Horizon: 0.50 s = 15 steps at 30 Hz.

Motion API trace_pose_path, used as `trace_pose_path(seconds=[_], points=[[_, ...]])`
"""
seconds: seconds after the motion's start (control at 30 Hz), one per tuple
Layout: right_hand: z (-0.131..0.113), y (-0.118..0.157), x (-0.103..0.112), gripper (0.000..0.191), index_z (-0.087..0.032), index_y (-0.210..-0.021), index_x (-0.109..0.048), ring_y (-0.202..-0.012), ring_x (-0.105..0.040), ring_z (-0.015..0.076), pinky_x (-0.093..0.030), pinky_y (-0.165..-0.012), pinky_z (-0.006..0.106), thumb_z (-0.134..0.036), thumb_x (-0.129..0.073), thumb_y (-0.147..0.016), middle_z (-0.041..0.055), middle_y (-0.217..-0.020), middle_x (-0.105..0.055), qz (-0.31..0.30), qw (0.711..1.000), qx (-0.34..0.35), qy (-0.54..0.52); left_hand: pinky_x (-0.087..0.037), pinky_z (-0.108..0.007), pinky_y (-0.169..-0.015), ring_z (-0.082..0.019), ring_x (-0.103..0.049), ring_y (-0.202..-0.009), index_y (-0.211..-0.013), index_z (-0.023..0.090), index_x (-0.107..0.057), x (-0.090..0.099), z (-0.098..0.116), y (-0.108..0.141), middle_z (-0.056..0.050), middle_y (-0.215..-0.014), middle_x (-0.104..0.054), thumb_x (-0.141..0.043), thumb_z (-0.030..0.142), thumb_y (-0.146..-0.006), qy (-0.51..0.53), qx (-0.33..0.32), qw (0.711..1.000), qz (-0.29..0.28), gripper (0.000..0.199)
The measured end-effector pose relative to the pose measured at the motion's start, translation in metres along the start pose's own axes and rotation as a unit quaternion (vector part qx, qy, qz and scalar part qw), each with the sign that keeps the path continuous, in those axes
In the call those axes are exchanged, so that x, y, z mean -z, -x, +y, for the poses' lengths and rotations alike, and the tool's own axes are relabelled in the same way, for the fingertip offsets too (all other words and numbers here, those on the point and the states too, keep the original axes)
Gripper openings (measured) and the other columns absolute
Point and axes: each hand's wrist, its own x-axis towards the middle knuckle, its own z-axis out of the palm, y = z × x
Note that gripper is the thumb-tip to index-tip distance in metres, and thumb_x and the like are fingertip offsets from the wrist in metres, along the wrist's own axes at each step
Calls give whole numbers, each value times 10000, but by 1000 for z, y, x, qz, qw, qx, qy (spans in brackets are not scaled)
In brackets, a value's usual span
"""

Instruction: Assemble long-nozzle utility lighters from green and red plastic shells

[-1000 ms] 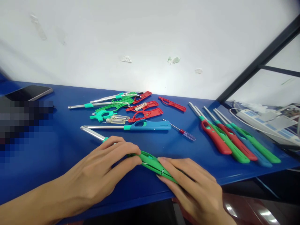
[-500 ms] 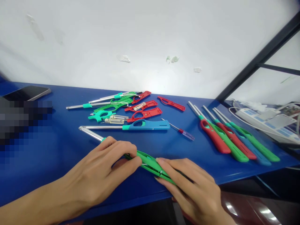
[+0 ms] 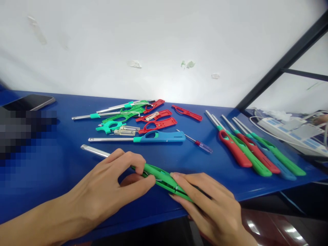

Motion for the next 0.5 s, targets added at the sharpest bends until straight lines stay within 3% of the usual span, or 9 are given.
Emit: trace_pose_path(seconds=[0.13, 0.2, 0.27, 0.33, 0.4, 0.5], points=[[-1, -1, 0, 321, -133, -1336, -704, -980, -769, 187, -615, -845, 321, -101, -690, -1017, 82, -1133, -816, 2, 1000, -3, 2, -558, -229, -578, -119, -685, -641, -1055, 268, -656, 2, -5, 6, 88, -884, -772, -549, 289, -1077, -45, -38, 998, -16, 111], [-1, -2, 0, 312, -128, -1328, -709, -965, -769, 179, -613, -831, 315, -97, -687, -1018, 78, -1123, -818, 1, 1000, -1, 2, -585, -246, -779, -122, -747, -856, -1187, 286, -670, 4, -9, 11, 70, -1129, -780, -473, 133, -1074, -67, -85, 993, -41, 274], [-2, -2, -1, 301, -122, -1315, -716, -957, -764, 169, -610, -826, 307, -90, -688, -1016, 73, -1112, -819, 1, 1000, -2, 2, -536, -269, -995, -125, -734, -1081, -1294, 284, -644, 6, -12, 13, 33, -1313, -739, -448, 36, -1052, -64, -114, 990, -57, 398], [-2, -2, -1, 297, -114, -1303, -723, -960, -760, 165, -608, -828, 306, -78, -694, -1009, 75, -1108, -818, 3, 1000, -1, 2, -451, -285, -1127, -131, -704, -1162, -1349, 232, -612, 7, -13, 13, -8, -1331, -734, -498, 38, -1050, -55, -124, 989, -64, 375], [-1, -2, -1, 293, -107, -1292, -729, -963, -760, 168, -609, -830, 313, -68, -699, -1003, 80, -1106, -818, 6, 1000, 0, 1, -440, -308, -1139, -151, -702, -1136, -1346, 196, -619, 7, -12, 10, -20, -1241, -762, -496, 22, -1034, -50, -140, 987, -64, 377], [-1, -1, -1, 287, -111, -1286, -731, -955, -765, 171, -617, -820, 318, -66, -692, -1005, 81, -1096, -822, 10, 1000, 1, 2, -502, -321, -1012, -160, -707, -1033, -1302, 204, -660, 9, -10, 4, -16, -1131, -772, -421, -89, -946, -48, -167, 982, -75, 519]])
